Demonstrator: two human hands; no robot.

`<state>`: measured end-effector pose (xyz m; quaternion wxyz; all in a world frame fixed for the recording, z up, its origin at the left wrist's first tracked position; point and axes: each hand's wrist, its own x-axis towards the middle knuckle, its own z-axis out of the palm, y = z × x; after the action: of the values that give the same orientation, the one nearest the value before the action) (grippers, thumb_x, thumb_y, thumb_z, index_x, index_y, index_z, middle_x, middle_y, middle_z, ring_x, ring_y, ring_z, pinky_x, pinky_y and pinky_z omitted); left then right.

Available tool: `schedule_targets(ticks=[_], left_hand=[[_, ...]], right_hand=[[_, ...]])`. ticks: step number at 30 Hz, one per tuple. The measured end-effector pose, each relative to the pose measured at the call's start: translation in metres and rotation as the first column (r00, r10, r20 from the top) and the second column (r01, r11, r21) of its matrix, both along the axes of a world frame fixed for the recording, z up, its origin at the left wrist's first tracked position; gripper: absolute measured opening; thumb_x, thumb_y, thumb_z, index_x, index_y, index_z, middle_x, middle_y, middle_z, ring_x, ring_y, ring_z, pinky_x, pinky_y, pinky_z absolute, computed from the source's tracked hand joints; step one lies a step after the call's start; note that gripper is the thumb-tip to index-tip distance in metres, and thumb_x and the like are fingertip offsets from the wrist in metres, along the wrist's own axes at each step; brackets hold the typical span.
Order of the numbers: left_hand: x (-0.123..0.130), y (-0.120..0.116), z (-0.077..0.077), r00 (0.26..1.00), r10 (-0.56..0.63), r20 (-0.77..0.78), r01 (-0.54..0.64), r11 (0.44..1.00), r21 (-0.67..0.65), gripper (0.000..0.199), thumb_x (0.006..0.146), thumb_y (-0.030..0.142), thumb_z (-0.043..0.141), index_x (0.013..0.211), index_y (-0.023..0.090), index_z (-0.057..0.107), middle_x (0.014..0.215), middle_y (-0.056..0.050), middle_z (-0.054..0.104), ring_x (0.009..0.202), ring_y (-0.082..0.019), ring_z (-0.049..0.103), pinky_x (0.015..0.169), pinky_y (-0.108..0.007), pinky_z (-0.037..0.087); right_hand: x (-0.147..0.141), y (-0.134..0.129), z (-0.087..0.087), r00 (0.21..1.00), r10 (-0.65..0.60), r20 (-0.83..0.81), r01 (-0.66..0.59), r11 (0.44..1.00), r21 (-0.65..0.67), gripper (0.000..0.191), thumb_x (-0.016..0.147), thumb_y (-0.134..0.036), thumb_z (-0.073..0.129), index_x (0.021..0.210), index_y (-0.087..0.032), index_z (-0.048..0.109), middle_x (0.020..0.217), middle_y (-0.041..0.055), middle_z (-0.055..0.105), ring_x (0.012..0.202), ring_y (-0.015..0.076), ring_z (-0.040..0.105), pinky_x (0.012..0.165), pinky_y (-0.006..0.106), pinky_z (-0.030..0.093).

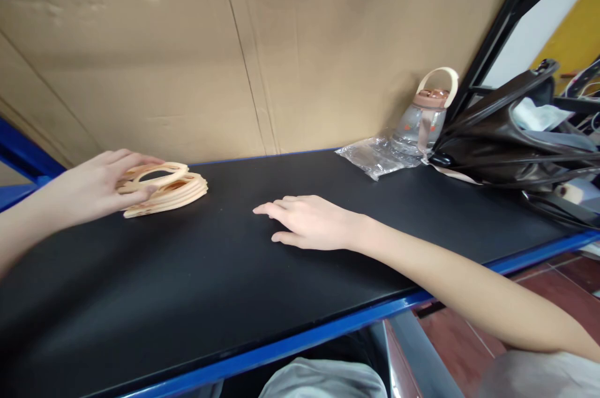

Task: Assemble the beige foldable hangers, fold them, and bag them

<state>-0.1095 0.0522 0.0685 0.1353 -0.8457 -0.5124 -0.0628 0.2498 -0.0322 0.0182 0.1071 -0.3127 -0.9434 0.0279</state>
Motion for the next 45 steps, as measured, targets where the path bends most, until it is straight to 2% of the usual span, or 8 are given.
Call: schedule_targets(ticks=[7, 18, 23, 29, 32, 35, 39, 45], left_hand=[[0.004, 0.002, -0.011, 0.995, 0.041, 0.093, -0.023, 0.981, -0.193, 0.062, 0.077, 0.056, 0.037, 0.121, 0.015, 0.052, 0.113, -0.011, 0.057, 0.104, -0.027, 0.053, 0.095, -0.037, 0.039], [0.004, 0.002, -0.013, 0.992, 0.007, 0.128, 0.02, 0.978, -0.205, 0.069, 0.082, 0.062, 0.035, 0.127, 0.013, 0.053, 0.118, -0.011, 0.058, 0.11, -0.028, 0.052, 0.101, -0.037, 0.036], [-0.008, 0.009, -0.017, 0.99, 0.046, 0.133, 0.001, 0.943, -0.333, 0.083, 0.074, 0.069, 0.053, 0.143, 0.025, 0.039, 0.135, -0.007, 0.053, 0.122, -0.029, 0.048, 0.105, -0.038, 0.033], [-0.026, 0.017, -0.021, 0.968, 0.177, 0.177, -0.079, 0.887, -0.454, 0.106, 0.064, 0.063, 0.064, 0.15, 0.019, 0.021, 0.149, -0.009, 0.042, 0.132, -0.029, 0.043, 0.111, -0.039, 0.029], [-0.03, 0.015, -0.019, 0.967, 0.182, 0.18, -0.075, 0.874, -0.48, 0.103, 0.068, 0.06, 0.064, 0.15, 0.018, 0.019, 0.149, -0.01, 0.042, 0.133, -0.029, 0.043, 0.111, -0.043, 0.028], [-0.028, 0.011, -0.015, 0.97, 0.177, 0.164, -0.078, 0.872, -0.483, 0.092, 0.072, 0.058, 0.063, 0.146, 0.016, 0.028, 0.144, -0.012, 0.048, 0.127, -0.03, 0.049, 0.108, -0.045, 0.032], [-0.021, 0.007, -0.011, 0.969, 0.178, 0.17, -0.079, 0.88, -0.469, 0.084, 0.07, 0.058, 0.064, 0.138, 0.017, 0.038, 0.136, -0.011, 0.057, 0.12, -0.03, 0.055, 0.102, -0.042, 0.039], [-0.008, -0.002, -0.008, 0.959, 0.201, 0.202, -0.077, 0.865, -0.497, 0.079, 0.069, 0.057, 0.064, 0.133, 0.017, 0.043, 0.124, -0.007, 0.064, 0.106, -0.028, 0.061, 0.093, -0.037, 0.044]], right_hand=[[0.0, 0.001, -0.003, 1.0, 0.005, 0.0, -0.005, 1.0, 0.012, 0.046, 0.096, -0.032, 0.048, 0.139, -0.017, 0.041, 0.137, 0.009, 0.056, 0.115, 0.0252, 0.059, 0.096, 0.045, 0.05], [-0.001, -0.001, -0.001, 1.0, -0.007, 0.021, 0.006, 1.0, 0.01, 0.046, 0.097, -0.034, 0.047, 0.138, -0.016, 0.042, 0.133, 0.011, 0.058, 0.117, 0.0259, 0.058, 0.098, 0.044, 0.05], [-0.002, -0.001, -0.001, 1.0, -0.004, 0.013, 0.004, 1.0, 0.0, 0.045, 0.096, -0.033, 0.048, 0.137, -0.016, 0.044, 0.13, 0.012, 0.06, 0.117, 0.0262, 0.059, 0.097, 0.046, 0.05], [-0.001, -0.001, 0.0, 1.0, 0.003, 0.002, -0.003, 1.0, 0.004, 0.043, 0.095, -0.033, 0.05, 0.135, -0.016, 0.046, 0.128, 0.0122, 0.06, 0.115, 0.0262, 0.059, 0.096, 0.045, 0.049], [0.0, -0.002, 0.0, 1.0, 0.01, -0.003, -0.01, 1.0, 0.008, 0.042, 0.095, -0.032, 0.05, 0.134, -0.016, 0.047, 0.125, 0.0125, 0.061, 0.114, 0.0262, 0.059, 0.096, 0.045, 0.049], [-0.001, -0.003, 0.001, 1.0, 0.008, 0.001, -0.008, 1.0, 0.008, 0.041, 0.095, -0.032, 0.049, 0.133, -0.017, 0.048, 0.12, 0.0115, 0.063, 0.11, 0.0257, 0.06, 0.094, 0.044, 0.05], [-0.001, -0.003, 0.002, 1.0, 0.02, 0.0, -0.02, 1.0, 0.005, 0.039, 0.095, -0.031, 0.049, 0.132, -0.016, 0.049, 0.117, 0.0114, 0.063, 0.106, 0.0253, 0.061, 0.091, 0.044, 0.051], [-0.002, -0.003, 0.002, 1.0, 0.025, 0.011, -0.025, 1.0, 0.002, 0.038, 0.095, -0.031, 0.049, 0.131, -0.016, 0.05, 0.118, 0.0104, 0.063, 0.108, 0.0249, 0.06, 0.094, 0.043, 0.049]])
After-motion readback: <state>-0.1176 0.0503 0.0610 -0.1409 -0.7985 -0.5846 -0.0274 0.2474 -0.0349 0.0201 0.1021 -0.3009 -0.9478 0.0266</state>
